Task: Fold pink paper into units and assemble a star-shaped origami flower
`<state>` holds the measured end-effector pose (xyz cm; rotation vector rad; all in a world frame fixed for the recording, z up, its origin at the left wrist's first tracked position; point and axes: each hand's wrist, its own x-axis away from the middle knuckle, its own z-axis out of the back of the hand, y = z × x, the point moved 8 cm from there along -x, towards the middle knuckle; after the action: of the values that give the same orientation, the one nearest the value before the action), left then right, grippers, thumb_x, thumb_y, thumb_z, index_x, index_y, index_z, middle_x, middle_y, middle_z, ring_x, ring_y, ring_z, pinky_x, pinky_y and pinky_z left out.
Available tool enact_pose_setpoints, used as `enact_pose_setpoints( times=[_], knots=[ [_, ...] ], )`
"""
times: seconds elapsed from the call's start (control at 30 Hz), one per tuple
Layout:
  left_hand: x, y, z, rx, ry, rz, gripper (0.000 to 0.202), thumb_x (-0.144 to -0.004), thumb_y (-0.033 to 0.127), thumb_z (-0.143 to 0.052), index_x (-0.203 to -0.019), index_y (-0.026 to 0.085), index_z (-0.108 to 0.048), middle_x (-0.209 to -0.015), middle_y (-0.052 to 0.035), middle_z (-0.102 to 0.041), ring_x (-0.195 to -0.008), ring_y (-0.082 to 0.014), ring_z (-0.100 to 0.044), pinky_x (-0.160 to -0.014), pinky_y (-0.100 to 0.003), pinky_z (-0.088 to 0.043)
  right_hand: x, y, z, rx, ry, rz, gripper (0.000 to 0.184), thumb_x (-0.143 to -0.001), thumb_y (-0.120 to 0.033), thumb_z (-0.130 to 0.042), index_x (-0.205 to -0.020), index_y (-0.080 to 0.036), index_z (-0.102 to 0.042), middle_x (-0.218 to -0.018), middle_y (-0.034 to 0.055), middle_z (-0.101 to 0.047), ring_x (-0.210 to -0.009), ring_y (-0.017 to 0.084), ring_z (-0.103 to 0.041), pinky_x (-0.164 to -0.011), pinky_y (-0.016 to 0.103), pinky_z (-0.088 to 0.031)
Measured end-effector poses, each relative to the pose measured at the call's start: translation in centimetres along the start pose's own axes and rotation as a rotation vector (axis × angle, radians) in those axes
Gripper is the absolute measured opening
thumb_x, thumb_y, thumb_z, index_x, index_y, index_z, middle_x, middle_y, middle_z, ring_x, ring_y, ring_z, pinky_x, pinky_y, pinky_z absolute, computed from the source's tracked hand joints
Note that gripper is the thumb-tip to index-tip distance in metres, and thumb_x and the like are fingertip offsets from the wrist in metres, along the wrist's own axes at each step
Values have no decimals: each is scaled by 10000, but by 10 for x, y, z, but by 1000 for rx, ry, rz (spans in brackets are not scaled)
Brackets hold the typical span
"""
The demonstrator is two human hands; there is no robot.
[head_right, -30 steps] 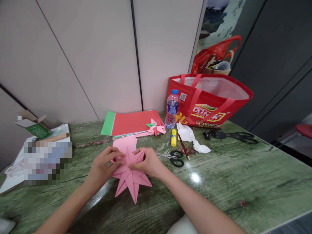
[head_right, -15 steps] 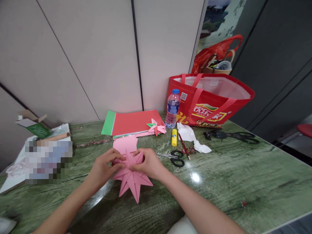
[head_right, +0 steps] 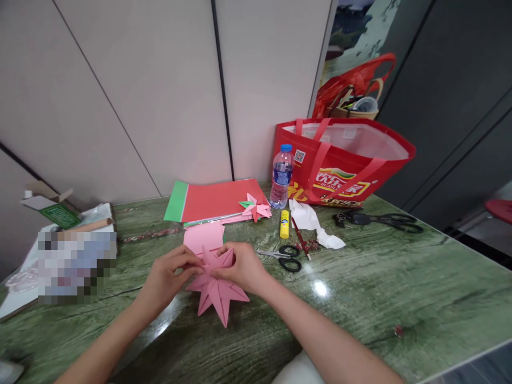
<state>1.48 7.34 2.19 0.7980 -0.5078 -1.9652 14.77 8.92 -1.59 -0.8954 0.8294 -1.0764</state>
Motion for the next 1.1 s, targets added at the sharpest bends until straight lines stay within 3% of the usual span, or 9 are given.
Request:
enact_pose_setpoints(
  times=[0.2, 0.4, 0.63, 0.77, 0.9, 1.1],
  knots=[
    [2, 10, -7, -8, -35, -11, 162, -774, 172, -520, -673, 179, -646, -704, -12, -517, -648, -127, -510, -595, -238, -410, 2, -2, -4, -31, -16, 25, 262, -549, -265, -726, -738, -151, -584, -607, -52, -477, -566, 90, -377, -518, 188, -297],
    [5, 4, -2, 8, 95, 127, 152, -709, 231, -596, -574, 175, -640, -722, -13, -472, -622, -129, -485, -557, -240, -404, 5, -9, -5, -55, 24, 24, 225, -545, -242, -715, -697, -146, -579, -608, -43, -496, -569, 92, -389, -510, 187, -294],
    [9, -24, 5, 453, 250, 402, 169, -668, 307, -640, -645, 139, -642, -589, 6, -579, -518, -96, -471, -489, -203, -380, 2, 2, -8, -346, -39, -95, 257, -541, -244, -712, -693, -143, -531, -539, -74, -422, -471, 51, -322, -435, 171, -249],
    [11, -31, 11, 544, 353, 438, 154, -623, 283, -680, -644, 134, -648, -528, 27, -563, -440, -63, -421, -420, -177, -328, 1, 6, -6, -420, -46, -105, 309, -523, -275, -735, -710, -139, -531, -567, -65, -455, -483, 51, -351, -445, 173, -282],
    [12, -32, 12, 506, 339, 468, 155, -596, 269, -692, -597, 124, -638, -441, 33, -535, -383, -61, -406, -374, -175, -297, 1, 4, -9, -395, -86, -83, 349, -495, -280, -757, -734, -136, -546, -584, -59, -469, -501, 55, -365, -448, 168, -297],
    [10, -29, 13, 539, 381, 409, 201, -593, 269, -695, -715, 138, -604, -566, 18, -574, -491, -91, -501, -450, -186, -396, 2, 4, -5, -412, 0, -95, 295, -533, -291, -737, -702, -136, -551, -558, -58, -460, -482, 54, -364, -440, 176, -299]
  ],
)
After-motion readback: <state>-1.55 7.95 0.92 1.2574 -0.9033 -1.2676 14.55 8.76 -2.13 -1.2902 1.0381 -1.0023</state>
